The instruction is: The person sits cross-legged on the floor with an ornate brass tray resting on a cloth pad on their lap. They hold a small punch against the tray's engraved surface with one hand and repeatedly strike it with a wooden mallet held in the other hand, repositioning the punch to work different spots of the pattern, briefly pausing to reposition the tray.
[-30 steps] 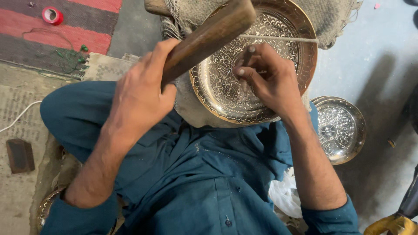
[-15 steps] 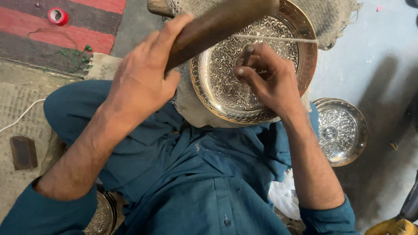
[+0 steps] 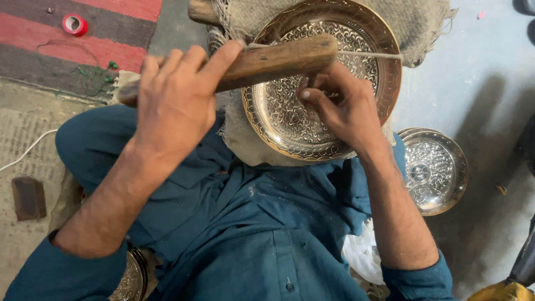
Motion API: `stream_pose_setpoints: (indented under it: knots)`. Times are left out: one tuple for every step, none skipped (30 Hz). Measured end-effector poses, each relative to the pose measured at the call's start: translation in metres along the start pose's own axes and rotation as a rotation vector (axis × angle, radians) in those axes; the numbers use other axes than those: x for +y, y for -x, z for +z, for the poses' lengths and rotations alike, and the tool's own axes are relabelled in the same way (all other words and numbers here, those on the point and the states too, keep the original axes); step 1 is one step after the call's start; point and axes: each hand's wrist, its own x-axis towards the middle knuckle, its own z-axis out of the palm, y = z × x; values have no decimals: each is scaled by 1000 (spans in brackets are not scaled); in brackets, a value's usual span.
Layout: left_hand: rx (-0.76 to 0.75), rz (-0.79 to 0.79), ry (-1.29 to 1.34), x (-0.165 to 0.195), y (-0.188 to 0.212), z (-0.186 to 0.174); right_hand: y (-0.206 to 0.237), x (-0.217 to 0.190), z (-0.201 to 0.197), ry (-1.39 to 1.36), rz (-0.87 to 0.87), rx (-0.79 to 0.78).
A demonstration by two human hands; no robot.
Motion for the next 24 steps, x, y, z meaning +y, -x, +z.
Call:
stream_pose_setpoints:
  knots:
    - [17, -8, 7, 0, 0, -1, 0, 0, 0, -15, -18, -7]
    - [30, -14, 14, 0, 0, -1, 0, 1, 0, -32, -33, -12]
    - [17, -20, 49, 1, 1, -1, 0, 1, 0, -26, 17, -16]
    - [6, -27, 82, 2, 1, 0, 0, 1, 0, -18, 64, -22]
    - [-5, -30, 115, 3, 1, 0, 0, 1, 0, -11, 111, -24]
    - [2, -28, 41, 3, 1, 0, 0, 1, 0, -6, 56, -21]
    - [11, -30, -35, 2, 1, 0, 0, 1, 0, -2, -3, -22]
    - [17, -27, -109, 2, 0, 0, 0, 1, 1, 2, -57, -18]
    - [44, -21, 70, 2, -1, 1, 0, 1, 0, -10, -23, -20]
    - [73, -22, 250, 2, -1, 2, 0, 1, 0, -22, 11, -29]
    - [60, -27, 258, 2, -2, 2, 0, 1, 0, -33, 42, -36]
    - [47, -33, 267, 2, -2, 2, 0, 1, 0, -28, 22, -31]
    - [-6, -48, 105, 2, -2, 2, 0, 0, 0, -21, 0, -29]
    - [-58, -62, -58, 2, -2, 3, -1, 1, 0, -15, -24, -26]
    - [-14, -49, 85, 2, -3, 3, -1, 0, 0, -17, -3, -22]
    - [27, -44, 231, 3, -3, 3, -1, 0, 0, -19, 22, -27]
    - [70, -40, 377, 3, -3, 3, 0, 0, 0, -21, 45, -33]
    - [16, -59, 254, 3, -3, 3, 0, 0, 0, -27, 38, -33]
    - [-34, -79, 130, 3, -3, 2, 0, 0, 0, -31, 28, -34]
    - [-83, -100, 5, 3, -3, 2, 0, 0, 0, -36, 18, -37]
    - [-28, -62, 110, 2, -4, 2, 0, 0, 0, -38, 21, -28]
    - [25, -29, 217, 2, -3, 3, 1, -1, 0, -41, 29, -24]
    - [80, 2, 323, 1, -3, 3, 1, -1, 0, -44, 33, -23]
    - [47, -24, 256, 1, -3, 3, 1, -1, 0, -51, 34, -21]
